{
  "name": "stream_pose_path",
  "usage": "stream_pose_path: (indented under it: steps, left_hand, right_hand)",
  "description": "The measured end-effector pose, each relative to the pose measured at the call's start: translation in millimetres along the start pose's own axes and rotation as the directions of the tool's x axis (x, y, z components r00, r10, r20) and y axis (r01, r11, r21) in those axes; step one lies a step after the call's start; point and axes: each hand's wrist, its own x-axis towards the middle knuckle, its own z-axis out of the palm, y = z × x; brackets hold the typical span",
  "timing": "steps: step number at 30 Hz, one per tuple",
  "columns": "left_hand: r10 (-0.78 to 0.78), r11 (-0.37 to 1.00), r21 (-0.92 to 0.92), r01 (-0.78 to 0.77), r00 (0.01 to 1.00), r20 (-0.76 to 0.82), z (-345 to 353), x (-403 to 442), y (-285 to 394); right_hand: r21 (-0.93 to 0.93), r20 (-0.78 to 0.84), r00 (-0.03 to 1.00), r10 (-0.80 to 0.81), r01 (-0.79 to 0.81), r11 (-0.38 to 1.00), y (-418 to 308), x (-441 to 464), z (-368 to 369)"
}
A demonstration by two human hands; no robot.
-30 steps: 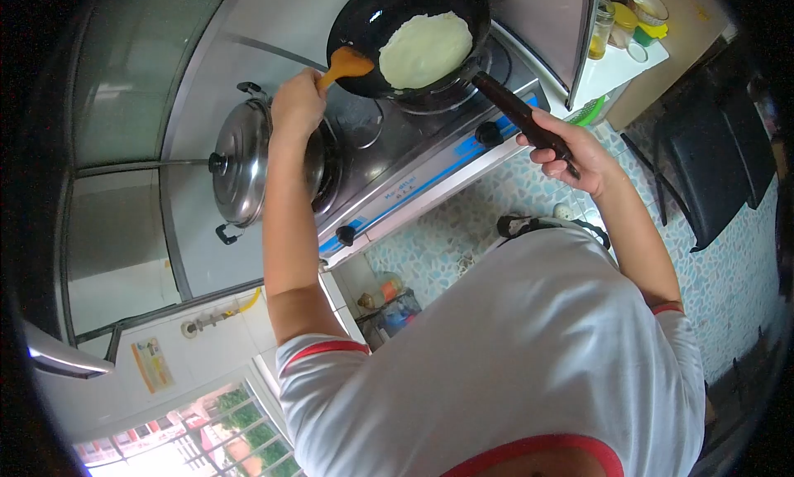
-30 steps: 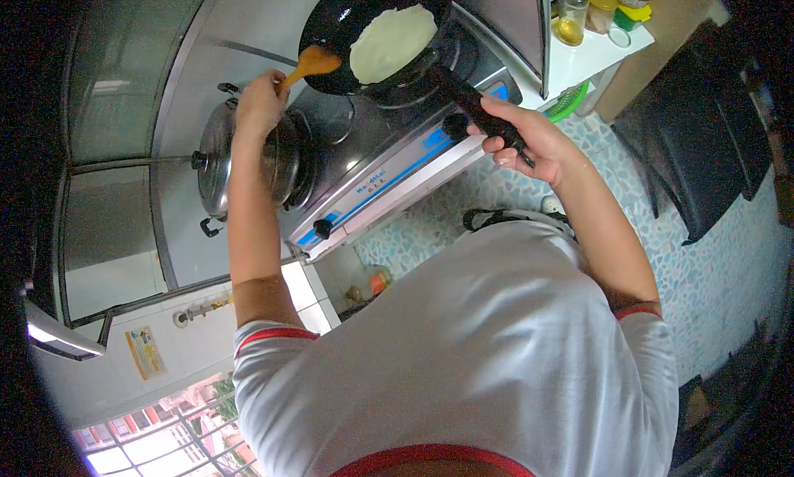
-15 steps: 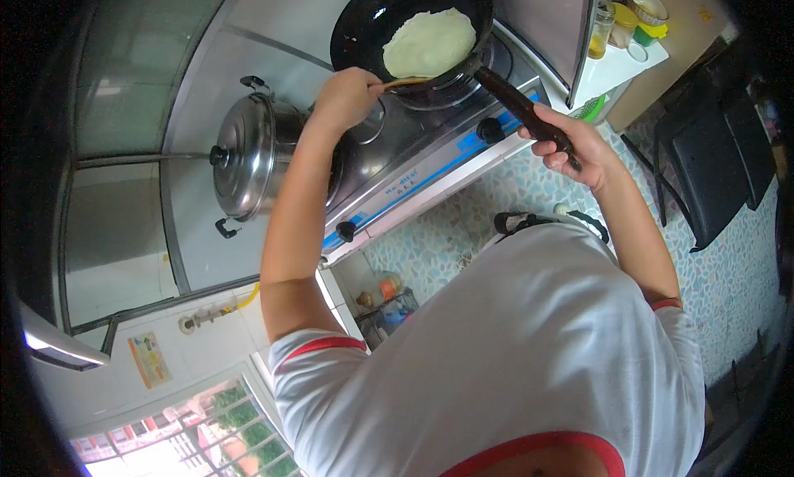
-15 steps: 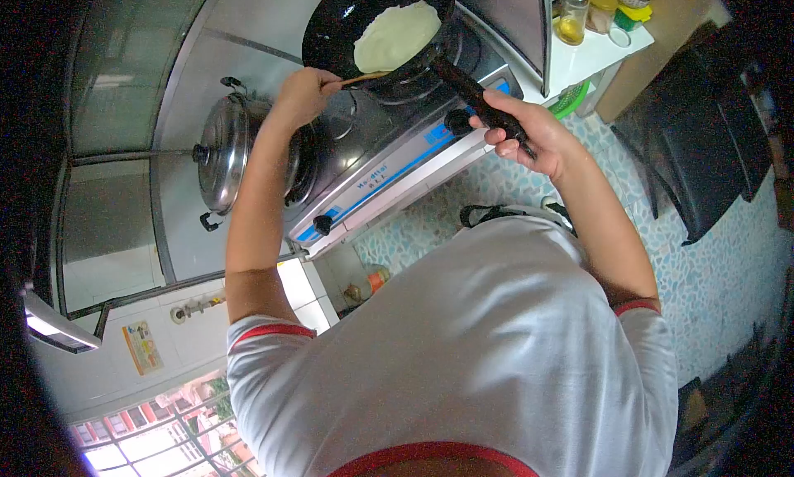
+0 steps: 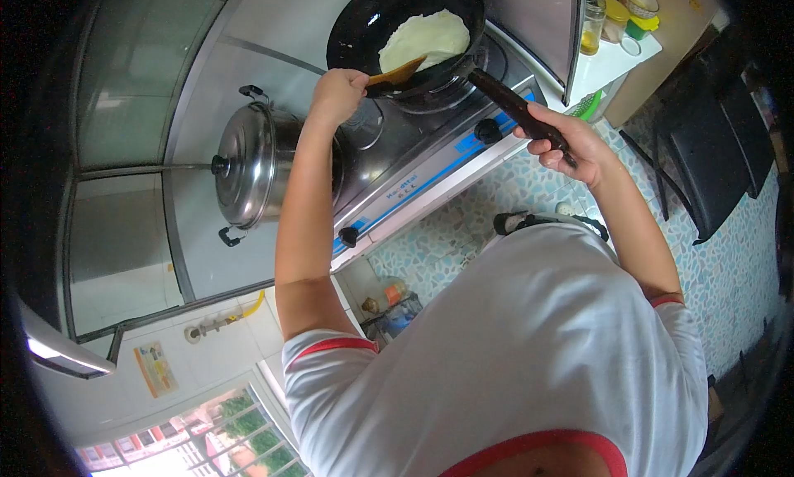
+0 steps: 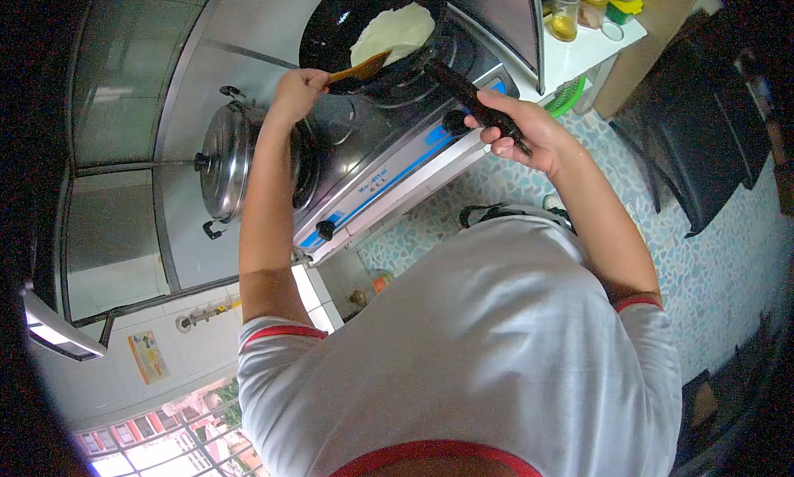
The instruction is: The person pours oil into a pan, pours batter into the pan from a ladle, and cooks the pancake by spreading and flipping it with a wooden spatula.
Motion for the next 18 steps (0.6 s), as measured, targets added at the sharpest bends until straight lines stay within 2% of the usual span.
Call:
stream_pose_path:
  steps: [5, 9, 12, 13, 14, 16, 18]
  left_hand:
    - [0.075, 0.992, 0.101, -0.081, 0.995, 0.067, -27, -6, 0]
    - [0.019, 1.0, 0.001, -0.019, 1.0, -0.023, -53, -11, 1]
    - [0.145, 0.983, 0.131, -0.127, 0.98, -0.139, -35, 6, -10]
    - [0.077, 0.982, 0.18, -0.057, 0.991, -0.108, -27, 6, 0]
    - [0.098, 0.97, 0.232, -0.069, 0.988, -0.116, -17, 10, 0]
    - [0.0, 0.961, 0.276, -0.017, 0.998, 0.061, -4, 20, -4]
    - [-0.045, 0.945, 0.327, 0.01, 0.994, 0.1, -3, 26, -11]
  right_hand:
    - [0.009, -0.018, 1.0, 0.017, -0.017, 1.0, -1, 0, 0]
    - [0.013, 0.009, 1.0, 0.017, -0.017, 1.0, 0, 1, -1]
    - [-0.001, 0.0, 1.0, 0.029, -0.029, 1.0, 0, 3, -4]
    - [-0.013, 0.001, 1.0, 0.015, -0.015, 1.0, 0, 2, -2]
    - [-0.012, -0.005, 1.0, 0.014, -0.014, 1.0, 0, 1, -1]
    - [-0.005, -0.018, 1.0, 0.014, -0.014, 1.0, -1, -1, 1]
    - [-0.016, -0.017, 1.0, 0.003, -0.003, 1.0, -1, -1, 0]
